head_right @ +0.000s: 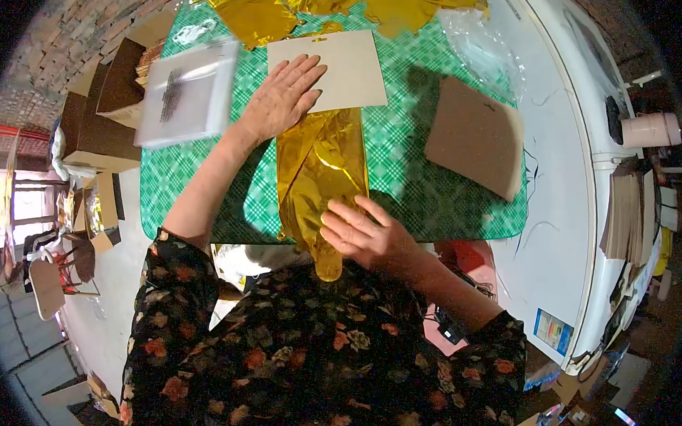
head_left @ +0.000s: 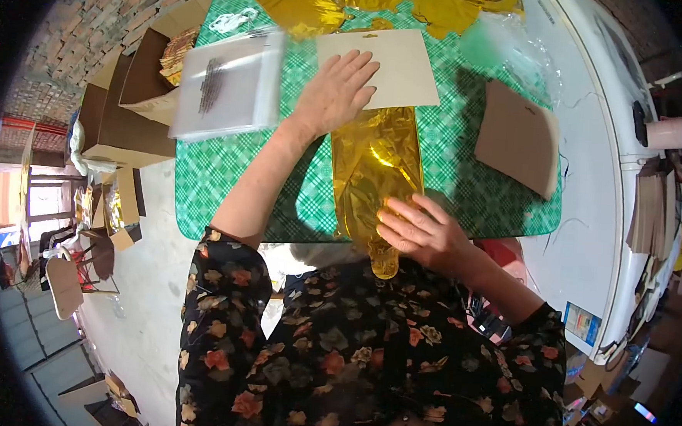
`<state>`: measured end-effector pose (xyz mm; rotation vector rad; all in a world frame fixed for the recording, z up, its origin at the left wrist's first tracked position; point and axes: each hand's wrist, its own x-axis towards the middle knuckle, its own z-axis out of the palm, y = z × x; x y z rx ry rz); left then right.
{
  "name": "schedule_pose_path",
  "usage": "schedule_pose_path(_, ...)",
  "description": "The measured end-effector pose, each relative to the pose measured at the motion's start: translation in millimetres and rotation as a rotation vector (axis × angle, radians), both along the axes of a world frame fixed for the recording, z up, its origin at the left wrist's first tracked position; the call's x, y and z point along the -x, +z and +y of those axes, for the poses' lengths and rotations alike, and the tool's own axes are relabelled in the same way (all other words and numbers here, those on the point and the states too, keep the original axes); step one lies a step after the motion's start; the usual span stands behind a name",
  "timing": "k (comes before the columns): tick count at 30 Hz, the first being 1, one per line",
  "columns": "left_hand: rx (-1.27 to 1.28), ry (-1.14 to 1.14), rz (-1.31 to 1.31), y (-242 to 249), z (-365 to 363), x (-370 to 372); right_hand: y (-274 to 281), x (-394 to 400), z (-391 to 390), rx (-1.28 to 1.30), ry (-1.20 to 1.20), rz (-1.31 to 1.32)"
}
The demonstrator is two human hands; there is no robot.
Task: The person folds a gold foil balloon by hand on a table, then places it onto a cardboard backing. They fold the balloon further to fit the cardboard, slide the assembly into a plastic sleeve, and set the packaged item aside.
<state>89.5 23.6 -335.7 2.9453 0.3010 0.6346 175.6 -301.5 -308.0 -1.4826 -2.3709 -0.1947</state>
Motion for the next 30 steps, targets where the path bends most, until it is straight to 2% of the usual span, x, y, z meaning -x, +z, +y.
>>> schedule_pose_path(4,0.045,-0.011,-0.02,-0.9,1.4,-1.0,0.1,-1.4,4.8,-0.074,0.044,0.134)
schedule_pose_path(12,0.186,-0.061,-0.087,5.2,4.4,-0.1,36.9,-13.6,30.5,0.024,-0.061,0.356)
schedule_pose_path(14,0.232,-0.063,-0.058,8.1,4.4,1.4,49.0,-23.0,41.3,0.066,-0.072,0.494)
schedule_pose_path(15,0.255,-0.065,-0.044,9.9,4.7,1.6,56.2,-28.6,52.3,-0.014,-0.062,0.488)
schedule_pose_path(18,0.289,-0.089,0.07,10.9,10.1,2.4,74.5,-54.3,79.6,0.028,-0.156,0.565)
schedule_pose_path(21,0.292,-0.124,0.074,21.0,10.9,5.1,114.0,-82.3,120.0,0.434,-0.403,0.627)
schedule_pose_path(24,0.697,-0.139,-0.12,36.9,-0.5,13.1,101.6,-109.4,169.3,0.299,-0.269,0.945)
schedule_pose_path(26,0.965,-0.113,-0.136,31.8,5.7,13.7,95.0,-136.6,197.8,0.384,-0.293,0.999)
schedule_pose_path(28,1.541,-0.082,-0.155,9.9,21.8,12.3,93.1,-162.5,223.0,0.467,-0.291,1.003)
schedule_pose_path(29,1.723,-0.117,-0.254,14.7,22.3,13.3,94.7,-173.5,234.4,0.508,-0.278,0.978)
schedule_pose_path(30,1.763,-0.14,-0.18,22.0,26.8,23.0,94.3,-182.2,243.2,0.548,-0.265,0.954)
